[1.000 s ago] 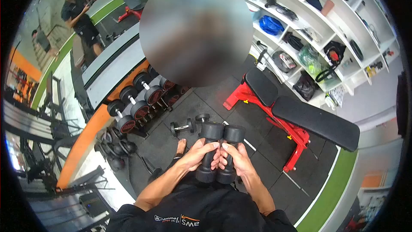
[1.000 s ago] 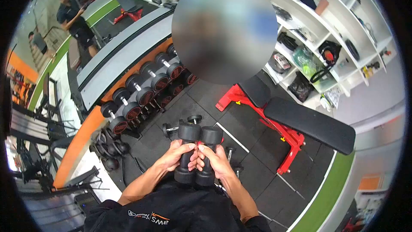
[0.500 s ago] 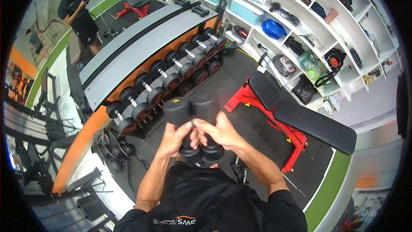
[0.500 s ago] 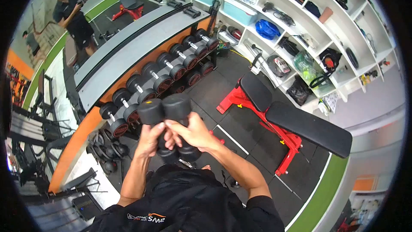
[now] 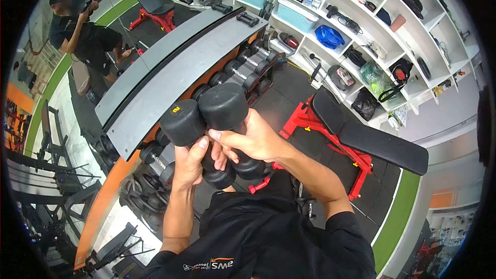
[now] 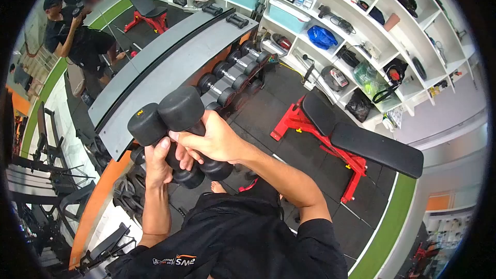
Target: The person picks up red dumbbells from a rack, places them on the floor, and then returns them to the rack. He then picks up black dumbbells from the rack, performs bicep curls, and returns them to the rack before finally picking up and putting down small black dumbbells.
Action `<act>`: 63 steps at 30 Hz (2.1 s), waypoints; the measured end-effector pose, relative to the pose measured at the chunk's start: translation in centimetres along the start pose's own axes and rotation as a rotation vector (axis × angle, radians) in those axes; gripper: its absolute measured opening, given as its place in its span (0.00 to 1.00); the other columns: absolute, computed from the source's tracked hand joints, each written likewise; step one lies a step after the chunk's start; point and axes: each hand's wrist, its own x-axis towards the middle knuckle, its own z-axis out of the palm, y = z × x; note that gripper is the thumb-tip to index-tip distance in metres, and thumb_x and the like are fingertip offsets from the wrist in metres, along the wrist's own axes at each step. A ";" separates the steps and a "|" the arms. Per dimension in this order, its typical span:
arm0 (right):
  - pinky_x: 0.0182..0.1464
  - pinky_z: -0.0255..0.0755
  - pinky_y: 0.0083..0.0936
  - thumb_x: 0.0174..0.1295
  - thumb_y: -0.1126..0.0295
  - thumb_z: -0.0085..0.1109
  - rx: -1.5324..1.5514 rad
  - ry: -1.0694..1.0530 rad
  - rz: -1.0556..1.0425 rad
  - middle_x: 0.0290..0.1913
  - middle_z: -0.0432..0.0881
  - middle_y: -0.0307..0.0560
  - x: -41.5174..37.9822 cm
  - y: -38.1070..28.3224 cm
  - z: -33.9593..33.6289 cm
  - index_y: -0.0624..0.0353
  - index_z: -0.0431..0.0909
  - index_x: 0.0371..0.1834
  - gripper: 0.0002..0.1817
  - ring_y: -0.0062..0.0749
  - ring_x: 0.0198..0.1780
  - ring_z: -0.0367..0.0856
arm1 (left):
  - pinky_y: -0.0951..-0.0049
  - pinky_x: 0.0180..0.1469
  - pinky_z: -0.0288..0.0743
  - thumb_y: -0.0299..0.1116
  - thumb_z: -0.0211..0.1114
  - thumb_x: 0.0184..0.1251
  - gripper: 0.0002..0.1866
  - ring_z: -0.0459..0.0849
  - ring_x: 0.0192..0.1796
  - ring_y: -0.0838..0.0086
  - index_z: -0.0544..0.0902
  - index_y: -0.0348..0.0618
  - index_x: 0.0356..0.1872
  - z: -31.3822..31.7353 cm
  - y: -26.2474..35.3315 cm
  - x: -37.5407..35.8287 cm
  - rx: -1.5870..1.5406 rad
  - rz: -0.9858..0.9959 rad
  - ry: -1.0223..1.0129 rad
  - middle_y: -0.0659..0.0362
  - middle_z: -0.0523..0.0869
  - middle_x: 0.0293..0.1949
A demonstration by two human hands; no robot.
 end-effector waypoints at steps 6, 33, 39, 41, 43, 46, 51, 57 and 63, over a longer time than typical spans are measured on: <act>0.21 0.75 0.23 0.68 0.71 0.59 0.006 0.035 0.058 0.25 0.84 0.53 2.0 0.1 0.1 0.70 0.77 0.37 0.09 0.30 0.20 0.83 | 0.66 0.23 0.77 0.36 0.62 0.71 0.19 0.78 0.20 0.68 0.68 0.32 0.51 -1.5 0.6 1.4 -0.006 -0.008 -0.019 0.54 0.76 0.23; 0.23 0.73 0.24 0.72 0.64 0.58 0.253 0.236 0.249 0.26 0.81 0.48 2.3 -6.7 -42.5 0.65 0.75 0.33 0.14 0.23 0.20 0.77 | 0.67 0.28 0.81 0.38 0.56 0.77 0.16 0.80 0.21 0.72 0.77 0.31 0.38 11.1 -22.8 35.5 0.043 -0.398 0.011 0.56 0.79 0.22; 0.25 0.75 0.27 0.73 0.63 0.55 0.333 0.303 0.280 0.24 0.76 0.43 0.4 -9.4 -50.7 0.65 0.74 0.34 0.15 0.24 0.21 0.76 | 0.69 0.28 0.79 0.40 0.55 0.78 0.19 0.79 0.21 0.73 0.77 0.30 0.36 15.8 -27.5 42.2 0.043 -0.504 -0.021 0.58 0.77 0.20; 0.24 0.74 0.27 0.72 0.65 0.55 0.363 0.305 0.264 0.24 0.76 0.43 0.7 -9.6 -52.2 0.66 0.74 0.35 0.14 0.24 0.21 0.76 | 0.70 0.26 0.78 0.40 0.56 0.77 0.19 0.79 0.20 0.73 0.77 0.30 0.36 16.0 -28.1 43.7 0.039 -0.528 -0.026 0.58 0.77 0.20; 0.23 0.74 0.27 0.72 0.66 0.55 0.398 0.290 0.266 0.24 0.76 0.44 1.5 -9.7 -53.3 0.66 0.74 0.35 0.13 0.24 0.21 0.76 | 0.71 0.25 0.77 0.40 0.56 0.77 0.18 0.79 0.20 0.73 0.77 0.31 0.36 15.4 -28.5 44.8 0.003 -0.542 -0.036 0.58 0.77 0.21; 0.22 0.73 0.27 0.72 0.67 0.55 0.392 0.241 0.277 0.24 0.76 0.45 3.6 -10.3 -54.3 0.65 0.73 0.33 0.12 0.25 0.21 0.76 | 0.71 0.23 0.76 0.39 0.57 0.77 0.16 0.78 0.20 0.73 0.77 0.32 0.37 14.8 -28.1 46.2 -0.033 -0.502 0.024 0.59 0.77 0.21; 0.22 0.73 0.28 0.71 0.68 0.55 0.413 0.185 0.343 0.25 0.73 0.43 8.8 -10.2 -55.0 0.64 0.71 0.35 0.10 0.26 0.22 0.75 | 0.71 0.22 0.75 0.41 0.60 0.75 0.16 0.78 0.19 0.73 0.75 0.34 0.44 11.8 -27.0 48.3 -0.123 -0.466 0.101 0.60 0.76 0.21; 0.23 0.73 0.27 0.71 0.69 0.56 0.408 0.144 0.394 0.26 0.72 0.40 16.7 -10.1 -54.6 0.63 0.72 0.41 0.08 0.24 0.23 0.75 | 0.70 0.21 0.75 0.42 0.60 0.75 0.15 0.77 0.19 0.73 0.72 0.39 0.44 6.4 -23.7 52.3 -0.204 -0.413 0.128 0.59 0.75 0.22; 0.24 0.73 0.26 0.71 0.70 0.56 0.415 0.102 0.444 0.27 0.73 0.40 25.8 -9.3 -53.2 0.65 0.73 0.45 0.08 0.24 0.24 0.75 | 0.69 0.21 0.75 0.42 0.60 0.75 0.15 0.77 0.18 0.72 0.71 0.39 0.43 -0.8 -20.1 55.3 -0.392 -0.394 0.140 0.59 0.75 0.22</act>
